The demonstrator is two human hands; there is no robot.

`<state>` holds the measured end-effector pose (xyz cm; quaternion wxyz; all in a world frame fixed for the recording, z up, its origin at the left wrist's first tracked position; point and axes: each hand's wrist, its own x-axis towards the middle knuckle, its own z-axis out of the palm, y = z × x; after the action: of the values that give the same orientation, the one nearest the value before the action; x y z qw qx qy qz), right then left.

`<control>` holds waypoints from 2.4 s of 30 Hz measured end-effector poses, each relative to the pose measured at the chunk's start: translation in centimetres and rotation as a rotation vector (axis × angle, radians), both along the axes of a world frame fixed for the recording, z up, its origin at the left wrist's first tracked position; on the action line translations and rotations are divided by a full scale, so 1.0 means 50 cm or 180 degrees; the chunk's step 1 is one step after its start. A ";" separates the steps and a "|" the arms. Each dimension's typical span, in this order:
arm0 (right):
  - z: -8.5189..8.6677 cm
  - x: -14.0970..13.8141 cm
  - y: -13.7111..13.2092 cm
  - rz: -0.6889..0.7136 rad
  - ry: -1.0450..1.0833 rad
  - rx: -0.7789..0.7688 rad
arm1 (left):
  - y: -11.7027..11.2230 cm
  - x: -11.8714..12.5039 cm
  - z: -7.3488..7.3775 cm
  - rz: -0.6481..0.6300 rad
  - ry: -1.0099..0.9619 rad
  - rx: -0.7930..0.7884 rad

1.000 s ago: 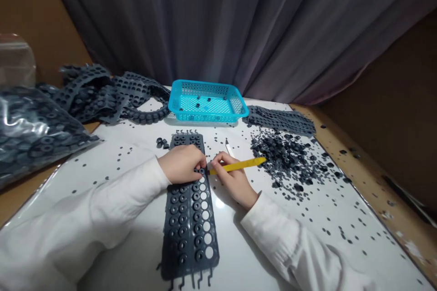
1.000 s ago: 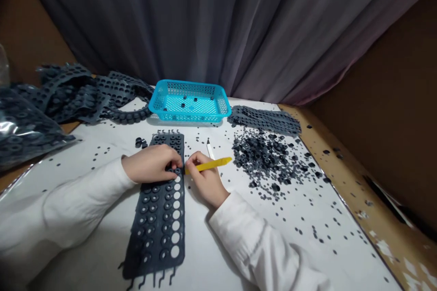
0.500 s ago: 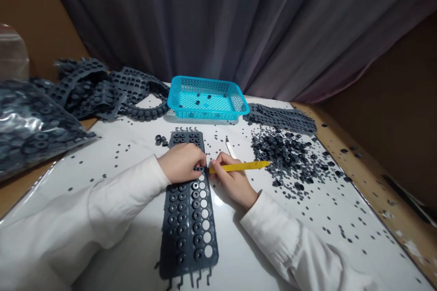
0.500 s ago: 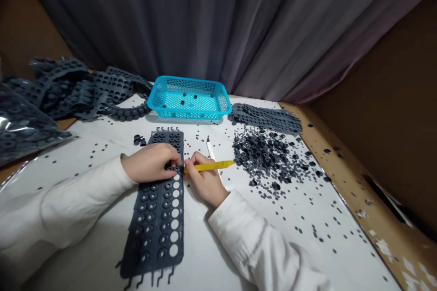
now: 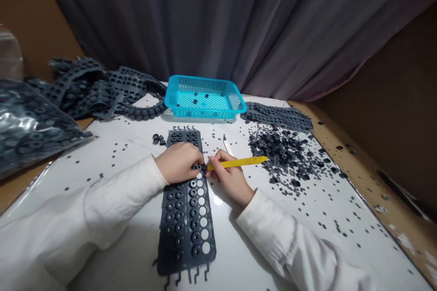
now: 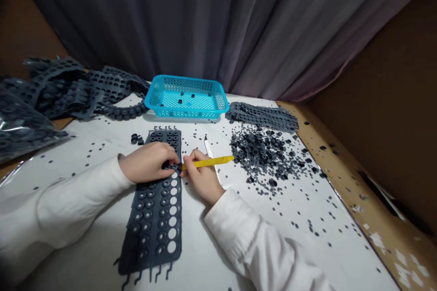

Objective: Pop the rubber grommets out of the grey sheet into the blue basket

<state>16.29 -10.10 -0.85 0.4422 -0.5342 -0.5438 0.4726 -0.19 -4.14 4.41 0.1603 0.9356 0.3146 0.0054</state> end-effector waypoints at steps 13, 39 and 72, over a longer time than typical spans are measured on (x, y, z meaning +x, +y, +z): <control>0.023 -0.008 0.007 -0.0021 -0.1337 0.0328 | -0.010 0.004 0.006 -0.0274 0.0323 0.0369; 0.033 0.037 -0.002 0.0401 -0.2626 0.1933 | 0.000 -0.042 -0.084 0.0008 -0.1568 -0.0431; 0.046 0.043 -0.007 0.0349 0.0294 0.0238 | 0.002 -0.039 -0.091 -0.0002 -0.1720 -0.0425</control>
<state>18.43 -10.43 1.44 0.4599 -0.4644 -0.5685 0.4996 -2.16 -4.04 -0.13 0.2996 0.8877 0.2598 0.2339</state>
